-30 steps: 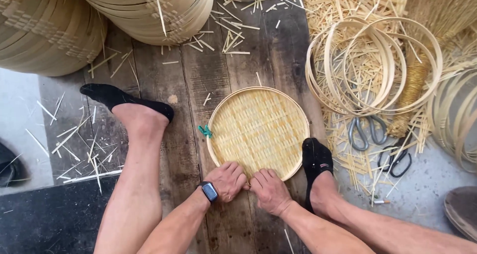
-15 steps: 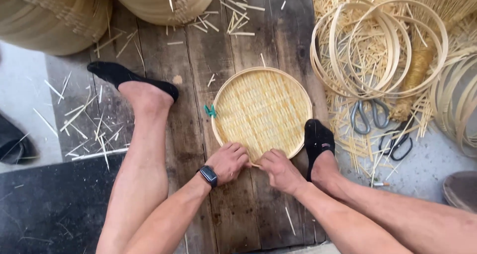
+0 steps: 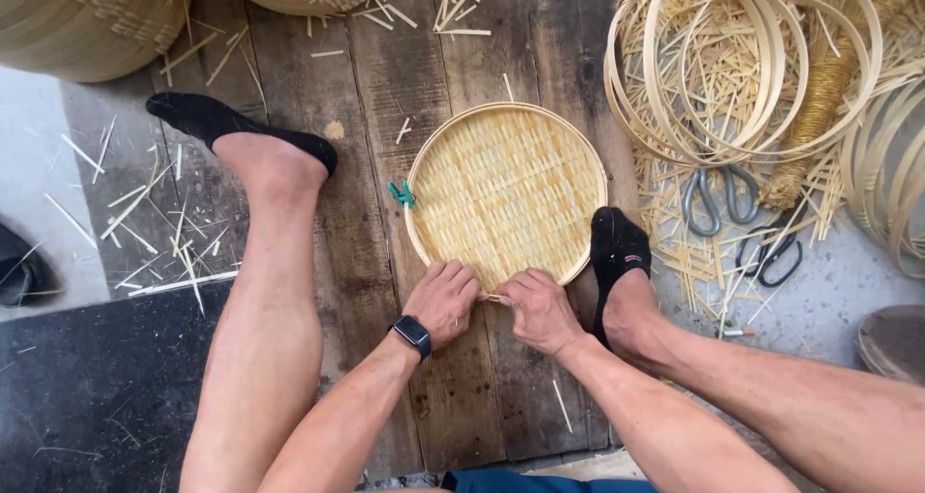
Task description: Assembling bamboo baskets by fitting and securing circular rims onto woven bamboo bases.
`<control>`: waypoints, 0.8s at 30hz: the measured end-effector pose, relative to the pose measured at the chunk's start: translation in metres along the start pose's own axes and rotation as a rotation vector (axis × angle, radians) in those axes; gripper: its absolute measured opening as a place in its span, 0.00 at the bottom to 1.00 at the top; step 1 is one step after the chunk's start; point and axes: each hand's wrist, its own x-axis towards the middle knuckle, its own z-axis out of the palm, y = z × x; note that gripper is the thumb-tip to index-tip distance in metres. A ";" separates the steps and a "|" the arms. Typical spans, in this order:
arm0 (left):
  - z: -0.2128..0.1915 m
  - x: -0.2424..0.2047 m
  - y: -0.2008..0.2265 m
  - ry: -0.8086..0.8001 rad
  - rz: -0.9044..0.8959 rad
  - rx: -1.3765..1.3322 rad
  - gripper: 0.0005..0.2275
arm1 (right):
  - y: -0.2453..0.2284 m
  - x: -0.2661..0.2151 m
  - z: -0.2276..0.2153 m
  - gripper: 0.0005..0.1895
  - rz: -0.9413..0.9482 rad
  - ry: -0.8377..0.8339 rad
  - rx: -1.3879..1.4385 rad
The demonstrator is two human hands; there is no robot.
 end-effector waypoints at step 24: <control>-0.031 -0.007 -0.050 -0.009 0.233 0.159 0.09 | 0.006 0.004 -0.023 0.08 0.030 -0.159 0.076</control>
